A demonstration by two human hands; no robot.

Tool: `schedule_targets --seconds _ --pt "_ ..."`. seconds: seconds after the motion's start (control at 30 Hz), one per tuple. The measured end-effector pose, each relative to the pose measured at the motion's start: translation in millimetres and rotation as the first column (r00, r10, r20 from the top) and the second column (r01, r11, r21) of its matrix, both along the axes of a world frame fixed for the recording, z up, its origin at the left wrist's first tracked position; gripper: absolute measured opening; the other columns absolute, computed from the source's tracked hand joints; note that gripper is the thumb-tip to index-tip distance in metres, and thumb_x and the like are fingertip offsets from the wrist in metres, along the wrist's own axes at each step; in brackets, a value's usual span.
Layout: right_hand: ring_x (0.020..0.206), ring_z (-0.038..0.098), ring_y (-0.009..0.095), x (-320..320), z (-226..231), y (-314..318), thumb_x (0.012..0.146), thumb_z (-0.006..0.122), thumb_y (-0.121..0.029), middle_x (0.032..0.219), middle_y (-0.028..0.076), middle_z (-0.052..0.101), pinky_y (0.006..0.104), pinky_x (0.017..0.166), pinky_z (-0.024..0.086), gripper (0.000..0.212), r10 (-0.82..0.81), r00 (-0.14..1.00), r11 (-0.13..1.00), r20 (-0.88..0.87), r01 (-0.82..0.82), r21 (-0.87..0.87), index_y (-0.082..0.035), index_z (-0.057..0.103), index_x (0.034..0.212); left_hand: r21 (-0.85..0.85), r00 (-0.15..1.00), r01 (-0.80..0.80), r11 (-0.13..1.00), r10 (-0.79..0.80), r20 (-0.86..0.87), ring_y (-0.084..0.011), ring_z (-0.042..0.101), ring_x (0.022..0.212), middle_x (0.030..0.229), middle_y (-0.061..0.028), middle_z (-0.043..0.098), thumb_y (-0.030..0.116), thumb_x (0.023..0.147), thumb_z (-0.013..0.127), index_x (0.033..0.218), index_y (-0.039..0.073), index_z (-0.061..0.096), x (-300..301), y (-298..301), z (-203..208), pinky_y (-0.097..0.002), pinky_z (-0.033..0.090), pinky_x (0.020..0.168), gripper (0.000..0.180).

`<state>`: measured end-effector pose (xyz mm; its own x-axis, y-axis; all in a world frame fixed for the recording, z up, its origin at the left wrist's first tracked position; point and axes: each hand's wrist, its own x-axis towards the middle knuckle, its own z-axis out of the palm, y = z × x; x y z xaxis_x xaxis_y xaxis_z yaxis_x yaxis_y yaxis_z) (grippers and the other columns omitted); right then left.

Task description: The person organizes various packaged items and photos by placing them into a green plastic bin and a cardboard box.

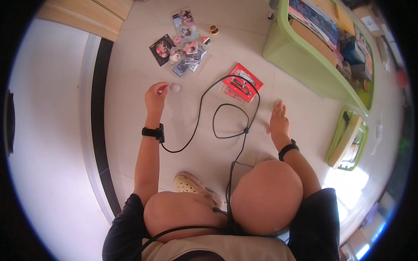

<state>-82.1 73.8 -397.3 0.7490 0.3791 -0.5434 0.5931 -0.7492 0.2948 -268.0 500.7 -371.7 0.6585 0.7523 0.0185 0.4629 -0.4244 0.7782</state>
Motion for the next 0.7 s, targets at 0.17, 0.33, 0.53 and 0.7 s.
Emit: schedule_targets --seconds 0.17,0.33,0.53,0.7 --pt "0.151 0.026 0.032 -0.2 -4.0 -3.5 0.055 0.096 -0.028 0.165 0.02 0.012 0.031 0.101 0.053 0.138 -0.003 1.0 1.0 0.01 0.003 0.02 0.0 0.009 0.157 0.04 1.0 0.025 0.999 -0.025 0.004 -0.0212 0.072 0.084 0.098 -0.0091 0.074 0.01 0.089 0.071 0.103 0.005 0.073 1.1 2.4 -3.9 -0.0301 0.056 0.074 0.015" --pt "0.151 0.026 0.031 2.4 -2.9 -2.4 0.055 0.096 -0.03 0.166 0.02 0.01 0.0303 0.101 0.053 0.138 0.008 1.0 1.0 0.007 -0.008 -0.018 -0.001 0.008 0.158 0.035 1.0 0.011 0.999 -0.011 0.002 -0.0244 0.071 0.085 0.1 -0.0098 0.073 0.009 0.09 0.069 0.104 0.006 0.072 2.7 -1.2 -4.6 -0.0328 0.057 0.074 0.015" --pt "0.151 0.024 0.031 3.9 -3.9 -5.6 0.055 0.096 -0.03 0.166 0.019 0.009 0.031 0.102 0.053 0.139 0.012 1.0 1.0 0.017 -0.012 -0.026 -0.001 0.007 0.158 0.069 0.997 -0.028 0.997 0.033 -0.073 -0.0263 0.072 0.093 0.105 -0.0128 0.073 0.013 0.092 0.069 0.107 0.004 0.072 -3.1 2.2 -14.8 -0.0329 0.056 0.081 0.018" --pt "0.151 0.024 0.031 9.5 1.2 -6.4 0.054 0.096 -0.032 0.166 0.019 0.009 0.0321 0.103 0.052 0.142 0.003 1.0 0.999 0.024 -0.002 -0.032 -0.001 0.005 0.158 0.389 0.916 -0.05 0.92 0.198 -0.35 -0.0363 0.045 0.135 0.147 -0.0172 0.047 0.031 0.098 0.059 0.14 0.01 0.052 -17.5 -0.7 -49.2 -0.0477 0.041 0.106 0.047"
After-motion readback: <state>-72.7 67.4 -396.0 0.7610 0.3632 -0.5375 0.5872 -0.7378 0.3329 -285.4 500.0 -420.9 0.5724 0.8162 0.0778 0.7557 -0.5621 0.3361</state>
